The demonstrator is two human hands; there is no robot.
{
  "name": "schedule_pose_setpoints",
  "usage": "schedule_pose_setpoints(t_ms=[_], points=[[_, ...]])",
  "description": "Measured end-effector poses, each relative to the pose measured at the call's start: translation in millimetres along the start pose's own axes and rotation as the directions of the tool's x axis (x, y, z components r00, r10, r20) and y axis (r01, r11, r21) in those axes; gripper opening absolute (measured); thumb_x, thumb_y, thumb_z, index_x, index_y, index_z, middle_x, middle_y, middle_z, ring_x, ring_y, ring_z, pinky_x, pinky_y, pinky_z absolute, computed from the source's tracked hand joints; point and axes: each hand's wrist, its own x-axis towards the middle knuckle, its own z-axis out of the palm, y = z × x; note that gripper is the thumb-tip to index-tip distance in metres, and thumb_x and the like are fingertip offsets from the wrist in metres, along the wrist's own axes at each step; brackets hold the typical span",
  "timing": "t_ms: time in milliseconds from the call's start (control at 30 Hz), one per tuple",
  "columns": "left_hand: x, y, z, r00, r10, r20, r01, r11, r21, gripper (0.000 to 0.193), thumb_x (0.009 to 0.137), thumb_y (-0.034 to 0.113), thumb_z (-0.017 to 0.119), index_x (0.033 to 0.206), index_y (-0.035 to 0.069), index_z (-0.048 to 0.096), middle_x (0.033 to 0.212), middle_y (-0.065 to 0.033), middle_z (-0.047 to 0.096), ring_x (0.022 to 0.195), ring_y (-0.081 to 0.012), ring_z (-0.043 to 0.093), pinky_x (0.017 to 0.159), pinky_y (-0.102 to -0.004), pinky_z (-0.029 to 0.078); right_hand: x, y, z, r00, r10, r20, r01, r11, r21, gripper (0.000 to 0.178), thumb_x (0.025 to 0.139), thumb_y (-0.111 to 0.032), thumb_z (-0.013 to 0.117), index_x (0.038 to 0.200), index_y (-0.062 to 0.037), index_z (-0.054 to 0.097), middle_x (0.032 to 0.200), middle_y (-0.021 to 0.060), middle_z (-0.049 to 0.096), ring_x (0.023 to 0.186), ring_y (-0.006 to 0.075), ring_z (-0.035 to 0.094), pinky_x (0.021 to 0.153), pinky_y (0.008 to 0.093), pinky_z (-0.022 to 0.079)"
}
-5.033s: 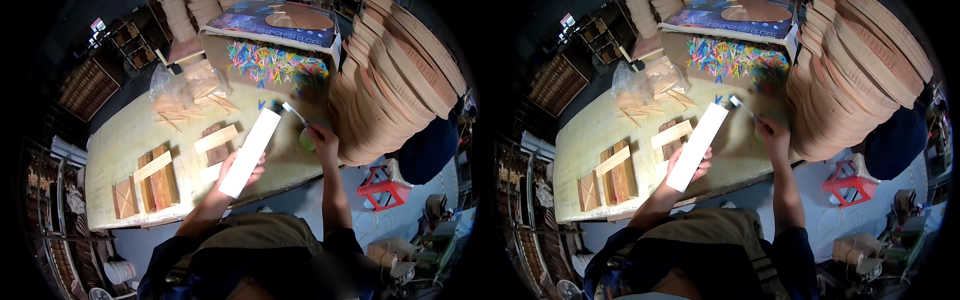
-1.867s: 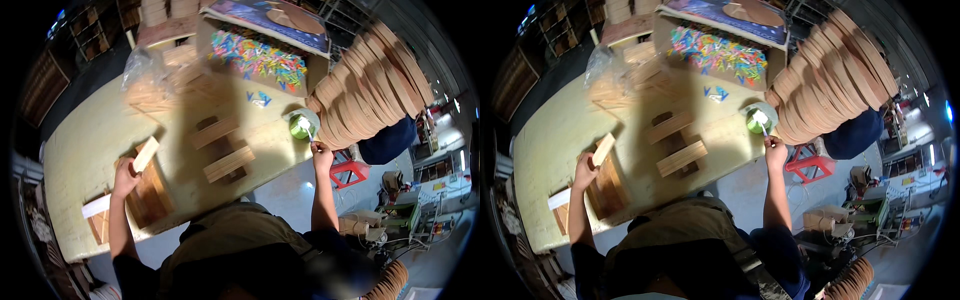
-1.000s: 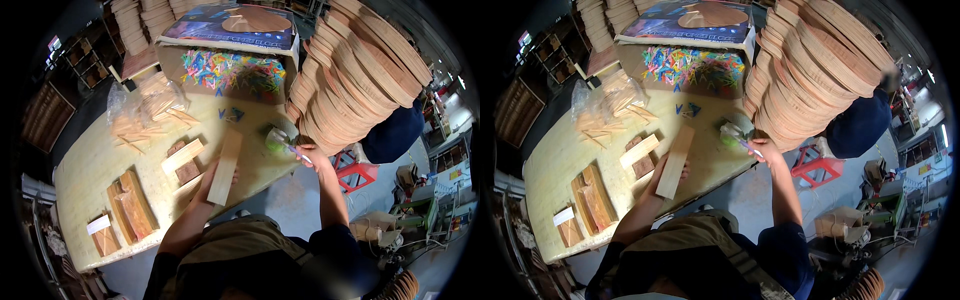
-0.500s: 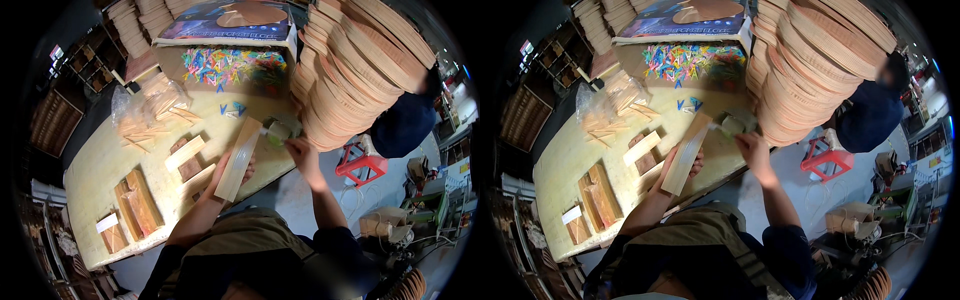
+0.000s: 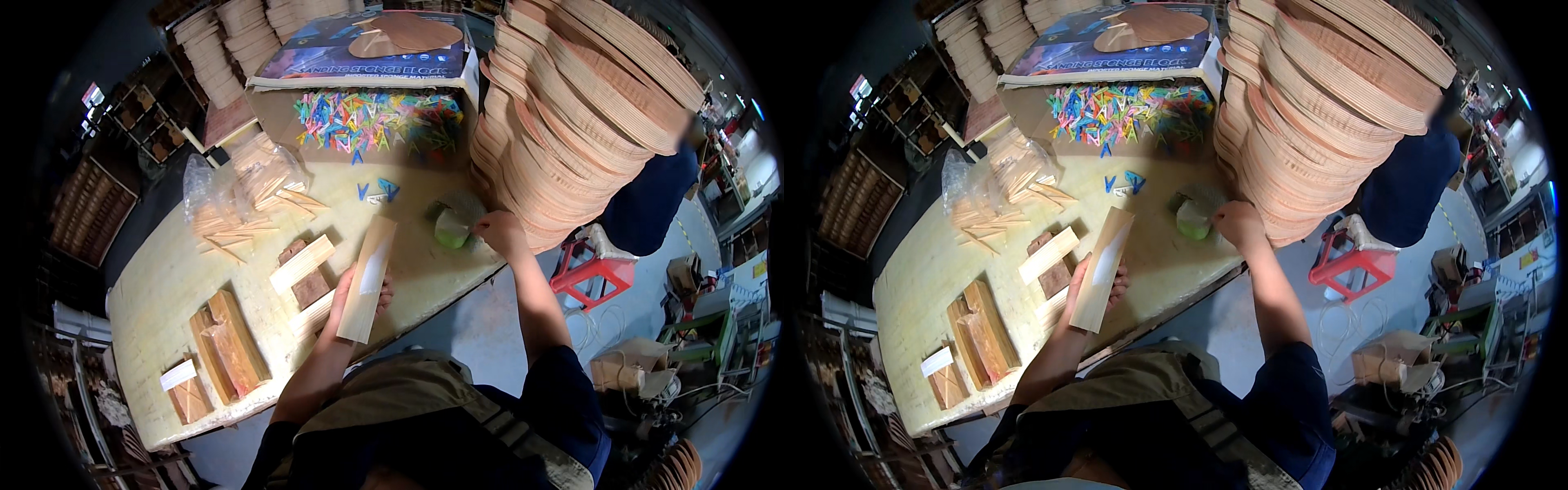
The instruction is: The person stacks wooden slats into rectangular frames on a workbench. They then pick up individual frames and apply a white substance to the edges using a brush. The person works in a workshop environment with stacks of materials and other workers visible in the background.
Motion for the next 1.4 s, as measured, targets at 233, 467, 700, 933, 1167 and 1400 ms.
schedule_pose_setpoints(t_ms=[233,467,700,933,1167,1400], points=[[12.8,-6.0,5.8,1.0,-0.009,-0.011,0.009,1.0,0.018,0.049,0.088,0.04,0.058,0.111,-0.003,0.052,0.091,-0.0088,0.053,0.079,-0.0183,0.05,0.064,-0.0268,0.043,0.1,16.1,28.6,0.989,0.145,0.004,-0.144,0.984,0.105,0.024,0.083,-0.027,0.065,0.088,-0.0051,0.073,0.076,0.0121,0.068,0.07,0.0241,0.064,0.063,0.036,0.049],[25.7,-12.5,9.2,1.0,-0.025,0.002,0.026,0.997,-0.072,0.046,0.09,0.038,0.056,0.11,-0.003,0.052,0.089,-0.0086,0.053,0.078,-0.018,0.05,0.063,-0.0263,0.043,-58.7,-22.8,1.6,0.986,0.161,0.049,-0.152,0.729,0.668,0.017,0.086,-0.015,0.067,0.097,-0.0035,0.072,0.075,0.0079,0.065,0.061,0.0119,0.057,0.054,0.0263,0.044],[27.7,-19.9,34.2,0.998,0.057,0.024,-0.054,0.991,-0.121,0.048,0.092,0.039,0.05,0.114,-0.004,0.048,0.088,-0.0088,0.051,0.075,-0.0178,0.048,0.063,-0.0262,0.043,-115.6,-105.1,-0.2,0.818,-0.414,-0.399,0.49,0.864,0.11,0.023,0.077,-0.007,0.073,0.099,-0.0094,0.071,0.076,0.0075,0.059,0.064,0.0226,0.06,0.054,0.034,0.047],[8.4,-21.1,50.9,0.995,-0.041,0.092,0.045,0.998,-0.043,0.05,0.093,0.039,0.05,0.114,-0.006,0.05,0.094,-0.0094,0.052,0.079,-0.0179,0.046,0.062,-0.0239,0.041,-72.3,-59.8,7.8,0.805,-0.159,-0.571,0.335,0.917,0.217,0.018,0.076,-0.008,0.072,0.094,-0.0119,0.072,0.074,0.0047,0.058,0.059,0.021,0.057,0.05,0.0329,0.044],[-3.3,-14.4,46.2,0.996,0.022,0.085,-0.023,1.0,0.01,0.045,0.092,0.038,0.051,0.112,-0.002,0.052,0.093,-0.0085,0.052,0.079,-0.0173,0.048,0.065,-0.0256,0.043,-91.1,-100.9,-5.5,0.732,-0.476,-0.487,0.611,0.775,0.162,0.017,0.078,-0.008,0.071,0.095,-0.009,0.071,0.072,0.006,0.057,0.066,0.0218,0.059,0.054,0.0342,0.046],[-17.2,-12.0,48.2,0.996,0.041,0.073,-0.045,0.997,0.056,0.043,0.094,0.039,0.05,0.114,0.001,0.053,0.092,-0.0096,0.052,0.077,-0.0194,0.047,0.06,-0.025,0.043,-66.1,-101.8,5.3,0.71,-0.382,-0.591,0.482,0.876,0.013,0.014,0.079,-0.01,0.072,0.092,-0.0077,0.069,0.082,0.0083,0.063,0.072,0.0257,0.062,0.06,0.034,0.05]])
